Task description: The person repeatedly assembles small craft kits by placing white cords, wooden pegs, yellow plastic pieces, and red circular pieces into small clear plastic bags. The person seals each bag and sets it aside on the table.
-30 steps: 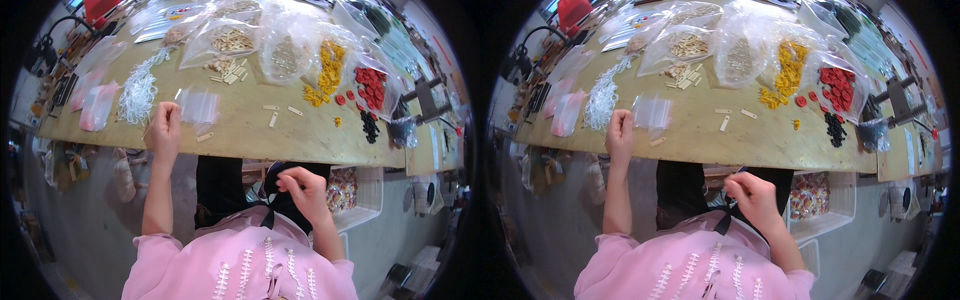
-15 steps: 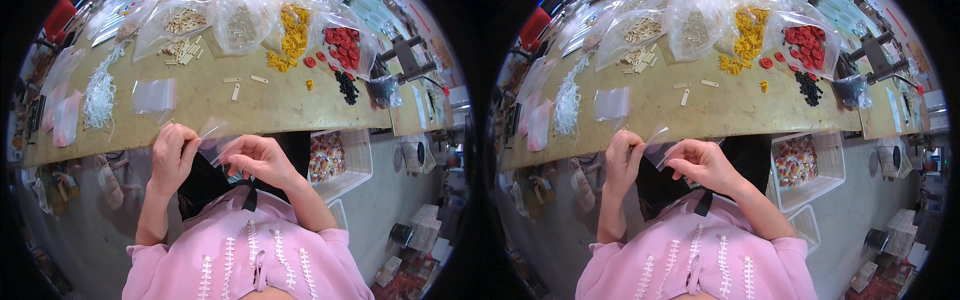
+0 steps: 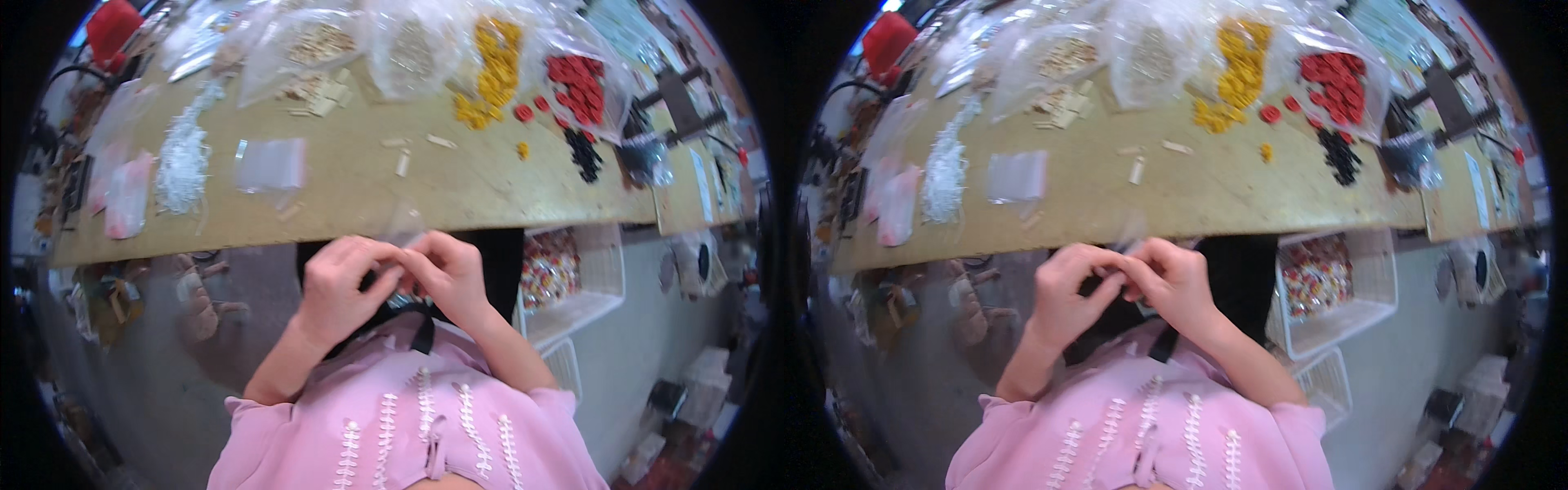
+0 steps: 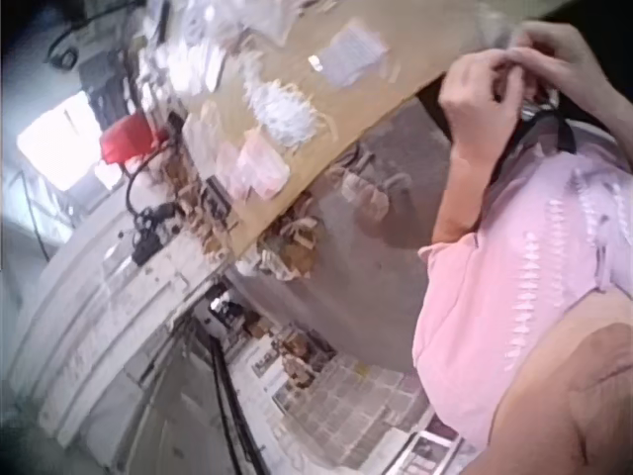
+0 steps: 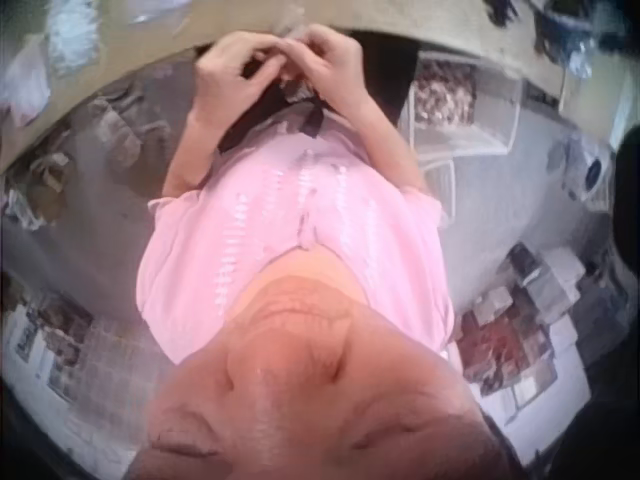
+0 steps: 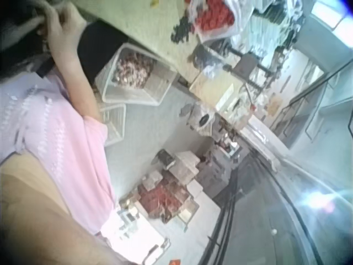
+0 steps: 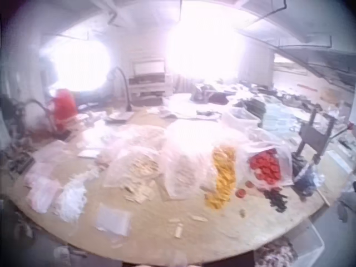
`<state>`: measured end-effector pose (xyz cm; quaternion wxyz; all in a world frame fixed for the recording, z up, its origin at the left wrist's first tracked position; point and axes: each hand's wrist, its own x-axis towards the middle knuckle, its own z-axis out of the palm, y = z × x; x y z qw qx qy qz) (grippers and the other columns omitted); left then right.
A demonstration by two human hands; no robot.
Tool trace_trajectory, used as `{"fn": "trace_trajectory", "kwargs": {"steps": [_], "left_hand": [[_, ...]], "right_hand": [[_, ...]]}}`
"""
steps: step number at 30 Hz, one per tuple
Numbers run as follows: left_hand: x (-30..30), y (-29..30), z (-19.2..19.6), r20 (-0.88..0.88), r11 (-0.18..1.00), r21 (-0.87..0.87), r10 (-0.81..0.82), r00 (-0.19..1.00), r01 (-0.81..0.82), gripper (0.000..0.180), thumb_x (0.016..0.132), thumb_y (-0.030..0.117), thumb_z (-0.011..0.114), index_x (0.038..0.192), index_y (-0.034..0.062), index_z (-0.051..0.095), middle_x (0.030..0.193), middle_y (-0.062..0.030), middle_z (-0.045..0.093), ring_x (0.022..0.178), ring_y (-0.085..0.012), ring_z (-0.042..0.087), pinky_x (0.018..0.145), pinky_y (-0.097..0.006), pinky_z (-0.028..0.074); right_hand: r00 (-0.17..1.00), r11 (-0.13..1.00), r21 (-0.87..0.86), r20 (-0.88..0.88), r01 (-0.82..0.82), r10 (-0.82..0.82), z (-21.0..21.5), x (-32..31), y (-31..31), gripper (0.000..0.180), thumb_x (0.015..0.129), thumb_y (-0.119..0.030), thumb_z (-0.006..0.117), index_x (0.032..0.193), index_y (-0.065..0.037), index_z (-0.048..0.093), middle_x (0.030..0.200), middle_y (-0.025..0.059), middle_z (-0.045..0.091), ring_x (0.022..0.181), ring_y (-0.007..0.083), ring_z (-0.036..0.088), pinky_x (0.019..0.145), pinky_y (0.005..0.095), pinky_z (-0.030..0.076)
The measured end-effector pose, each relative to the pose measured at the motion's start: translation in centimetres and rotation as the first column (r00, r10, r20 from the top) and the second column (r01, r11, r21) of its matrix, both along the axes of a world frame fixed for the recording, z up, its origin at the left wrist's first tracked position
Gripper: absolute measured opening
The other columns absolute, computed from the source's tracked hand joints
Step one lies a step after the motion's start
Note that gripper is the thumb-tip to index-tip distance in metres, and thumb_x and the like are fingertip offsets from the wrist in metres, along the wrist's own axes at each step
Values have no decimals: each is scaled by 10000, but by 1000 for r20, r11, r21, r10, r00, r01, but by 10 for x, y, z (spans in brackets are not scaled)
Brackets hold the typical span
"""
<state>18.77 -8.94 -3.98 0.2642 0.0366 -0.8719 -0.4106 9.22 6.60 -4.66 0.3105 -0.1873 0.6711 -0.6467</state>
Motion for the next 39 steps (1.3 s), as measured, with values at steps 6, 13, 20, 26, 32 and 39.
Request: {"fn": "trace_trajectory", "kwargs": {"steps": [6,13,20,26,32,39], "left_hand": [[0,-3,-2,-11,991,-124,46,999,-47,128,786,17,773,830,73,667,764,-80,695,712,-280,705,661,-379,568],[0,-11,-4,-138,973,-228,-4,990,-28,165,786,-14,763,898,85,693,680,-37,603,581,-243,609,547,-360,506],[21,-22,-9,7,938,-308,-167,986,161,131,823,133,816,865,91,699,753,-40,612,696,-237,604,653,-371,513],[46,-40,1,22,933,-288,-220,975,217,136,813,111,839,883,91,725,772,-31,651,696,-233,625,635,-358,517],[55,-95,12,-21,995,-95,-31,999,29,137,868,-5,779,974,82,768,871,-64,740,757,-220,708,681,-342,577],[60,-271,2,32,805,-84,591,806,-587,96,990,98,729,1045,37,779,876,12,729,754,-63,606,685,-255,492]], "right_hand": [[993,998,49,-114,-38,44,-5,4,0,199,1004,-109,750,866,25,697,724,47,740,634,69,703,563,228,559],[992,994,59,90,-95,89,0,5,5,293,1075,-154,626,845,19,681,682,30,684,572,80,650,512,237,522],[1000,1000,19,-5,-15,15,0,3,4,96,1024,-67,676,961,4,696,849,84,738,616,111,667,523,246,515],[328,906,263,-868,-333,373,35,3,-7,234,828,-42,791,1049,-52,715,1016,96,708,860,266,718,694,347,594],[289,865,270,-865,-423,411,24,-8,-7,320,732,-13,775,1043,-70,727,953,73,690,856,275,691,693,370,578],[520,900,295,-740,-320,427,6,0,18,277,764,78,752,1015,-40,746,898,105,686,840,305,682,686,384,570]]}}
